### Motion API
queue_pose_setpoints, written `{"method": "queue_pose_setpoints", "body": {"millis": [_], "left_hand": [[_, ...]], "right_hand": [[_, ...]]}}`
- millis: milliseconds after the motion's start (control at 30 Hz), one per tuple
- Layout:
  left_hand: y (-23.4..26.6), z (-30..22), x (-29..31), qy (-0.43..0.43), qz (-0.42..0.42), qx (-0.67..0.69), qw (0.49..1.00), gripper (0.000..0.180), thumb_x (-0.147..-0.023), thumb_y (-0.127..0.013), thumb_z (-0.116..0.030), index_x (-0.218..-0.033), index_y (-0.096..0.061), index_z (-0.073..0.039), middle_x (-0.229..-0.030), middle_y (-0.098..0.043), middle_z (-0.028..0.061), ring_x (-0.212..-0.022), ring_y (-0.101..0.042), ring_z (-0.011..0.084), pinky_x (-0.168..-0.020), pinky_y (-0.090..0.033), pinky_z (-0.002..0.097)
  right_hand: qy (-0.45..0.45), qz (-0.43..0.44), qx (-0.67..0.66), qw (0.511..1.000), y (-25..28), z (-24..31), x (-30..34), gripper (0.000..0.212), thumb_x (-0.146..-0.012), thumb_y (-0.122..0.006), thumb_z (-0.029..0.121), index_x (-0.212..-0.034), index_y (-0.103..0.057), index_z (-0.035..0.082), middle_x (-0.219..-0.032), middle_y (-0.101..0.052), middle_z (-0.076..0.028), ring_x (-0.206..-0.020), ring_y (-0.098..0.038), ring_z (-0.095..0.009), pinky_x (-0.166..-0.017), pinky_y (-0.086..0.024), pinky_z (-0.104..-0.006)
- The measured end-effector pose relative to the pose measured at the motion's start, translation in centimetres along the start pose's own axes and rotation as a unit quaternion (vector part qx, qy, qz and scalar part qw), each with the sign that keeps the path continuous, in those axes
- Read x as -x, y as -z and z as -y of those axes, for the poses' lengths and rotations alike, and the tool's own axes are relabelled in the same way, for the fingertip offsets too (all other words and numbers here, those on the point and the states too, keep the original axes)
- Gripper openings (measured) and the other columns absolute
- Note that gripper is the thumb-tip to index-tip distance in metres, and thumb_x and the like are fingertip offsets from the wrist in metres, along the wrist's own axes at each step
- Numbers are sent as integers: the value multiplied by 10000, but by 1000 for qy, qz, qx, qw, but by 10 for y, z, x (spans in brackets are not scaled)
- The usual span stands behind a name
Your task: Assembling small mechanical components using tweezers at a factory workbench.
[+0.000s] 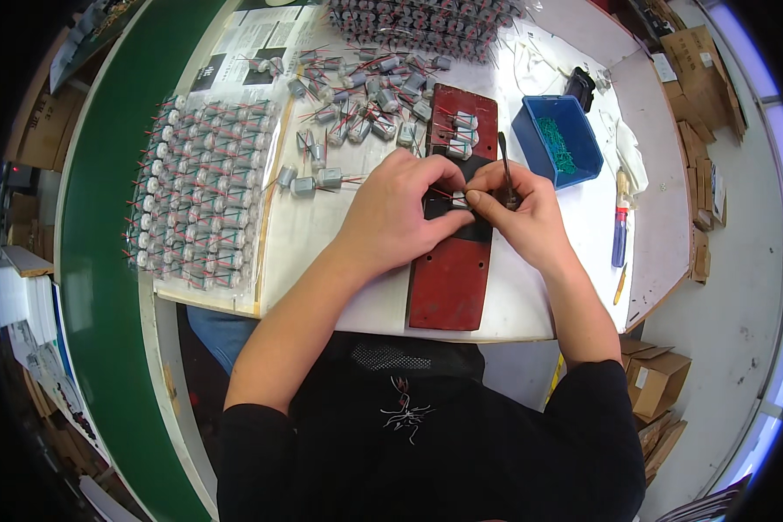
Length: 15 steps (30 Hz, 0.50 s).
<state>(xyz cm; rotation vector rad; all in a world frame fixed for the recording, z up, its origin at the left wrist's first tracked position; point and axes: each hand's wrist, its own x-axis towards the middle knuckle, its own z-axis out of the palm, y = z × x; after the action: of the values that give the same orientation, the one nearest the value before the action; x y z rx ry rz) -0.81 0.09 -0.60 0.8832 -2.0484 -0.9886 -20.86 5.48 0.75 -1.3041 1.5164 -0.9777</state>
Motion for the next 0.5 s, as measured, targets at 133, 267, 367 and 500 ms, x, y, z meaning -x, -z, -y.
{"method": "queue_pose_setpoints", "body": {"millis": [133,267,367,500], "left_hand": [[-8,4,-2,-8,-34,8,999,219,-781,-852,-160,-951,-751,-66,-908,-738,51,-891,-636,225,-789,-522,356],[-6,8,-3,-4,-7,-1,1000,243,-770,-863,-190,-971,-786,-78,-924,-746,59,-893,-635,223,-821,-517,356],[-2,10,-5,-19,11,14,1000,249,-762,-871,-208,-979,-818,-96,-936,-752,69,-899,-649,220,-822,-523,351],[-2,13,-5,-18,18,37,999,234,-761,-873,-206,-965,-829,-100,-931,-751,75,-906,-670,227,-824,-531,344]], "right_hand": [[4,-10,-22,1000,0,-4,-2,91,-906,-762,24,-949,-685,3,-823,-663,31,-737,-552,-35,-676,-461,-219],[-5,-16,-19,1000,0,4,0,94,-946,-732,79,-918,-674,11,-779,-631,39,-720,-544,-37,-649,-455,-230],[-8,2,1,1000,16,4,1,179,-991,-685,158,-880,-667,19,-734,-624,22,-690,-562,-64,-624,-459,-257],[68,52,177,980,31,8,1,360,-1044,-598,295,-803,-660,35,-666,-638,-50,-630,-621,-169,-585,-478,-335]]}}
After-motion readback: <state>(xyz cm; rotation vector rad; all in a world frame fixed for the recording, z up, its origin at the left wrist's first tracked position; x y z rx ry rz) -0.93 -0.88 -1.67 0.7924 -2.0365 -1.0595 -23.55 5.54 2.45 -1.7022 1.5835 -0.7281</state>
